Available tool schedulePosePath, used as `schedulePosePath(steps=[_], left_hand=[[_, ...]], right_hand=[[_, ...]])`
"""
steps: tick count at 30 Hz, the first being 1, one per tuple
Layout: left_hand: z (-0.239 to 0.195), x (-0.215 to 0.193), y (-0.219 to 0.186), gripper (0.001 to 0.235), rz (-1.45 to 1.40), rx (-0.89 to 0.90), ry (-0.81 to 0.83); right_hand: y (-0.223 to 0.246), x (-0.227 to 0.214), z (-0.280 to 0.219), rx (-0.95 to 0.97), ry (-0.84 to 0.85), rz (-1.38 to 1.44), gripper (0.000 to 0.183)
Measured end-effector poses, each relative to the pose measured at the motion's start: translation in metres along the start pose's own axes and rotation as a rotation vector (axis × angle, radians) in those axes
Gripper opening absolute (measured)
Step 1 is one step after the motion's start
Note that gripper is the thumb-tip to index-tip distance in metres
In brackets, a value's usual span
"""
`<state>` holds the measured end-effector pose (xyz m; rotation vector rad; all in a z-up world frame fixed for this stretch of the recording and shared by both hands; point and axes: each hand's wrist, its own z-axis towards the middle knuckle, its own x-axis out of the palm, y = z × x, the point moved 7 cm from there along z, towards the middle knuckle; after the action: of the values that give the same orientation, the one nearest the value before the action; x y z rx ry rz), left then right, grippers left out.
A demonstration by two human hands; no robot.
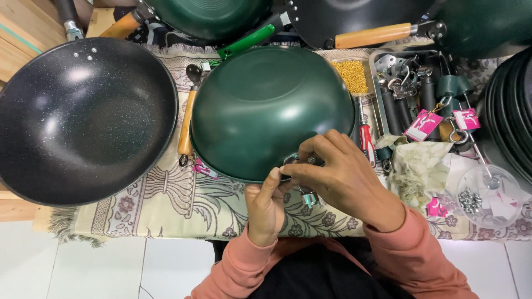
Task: Attaching handles to woks and pans and handling labels in an appliance store setting.
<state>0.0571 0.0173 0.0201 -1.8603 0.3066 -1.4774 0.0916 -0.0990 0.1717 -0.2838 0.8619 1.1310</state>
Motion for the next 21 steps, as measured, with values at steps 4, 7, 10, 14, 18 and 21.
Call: schedulePosePath(steps=[4, 7, 10, 14, 18, 21], left_hand=[[0.004, -0.023, 0.017, 0.035, -0.014, -0.013, -0.026], [0.004, -0.025, 0.017, 0.034, 0.006, -0.018, -0.027], [0.004, -0.021, 0.016, 0.037, 0.01, -0.014, -0.013], [0.005, -0.024, 0.017, 0.038, -0.003, -0.014, -0.018], [0.004, -0.02, 0.013, 0.039, 0.032, -0.015, -0.009], [0.005, -0.028, 0.019, 0.038, 0.029, -0.019, -0.006]], right_hand=[[-0.001, -0.008, -0.002, -0.022, 0.006, -0.151, 0.01], [-0.003, -0.007, -0.005, -0.008, 0.022, -0.106, 0.021], [0.006, -0.002, -0.003, -0.052, -0.006, -0.092, 0.026], [0.004, -0.005, -0.005, -0.037, -0.031, -0.215, 0.019], [0.009, -0.008, -0.002, -0.034, -0.054, -0.136, 0.027], [0.009, -0.008, -0.003, -0.037, -0.064, -0.155, 0.023]])
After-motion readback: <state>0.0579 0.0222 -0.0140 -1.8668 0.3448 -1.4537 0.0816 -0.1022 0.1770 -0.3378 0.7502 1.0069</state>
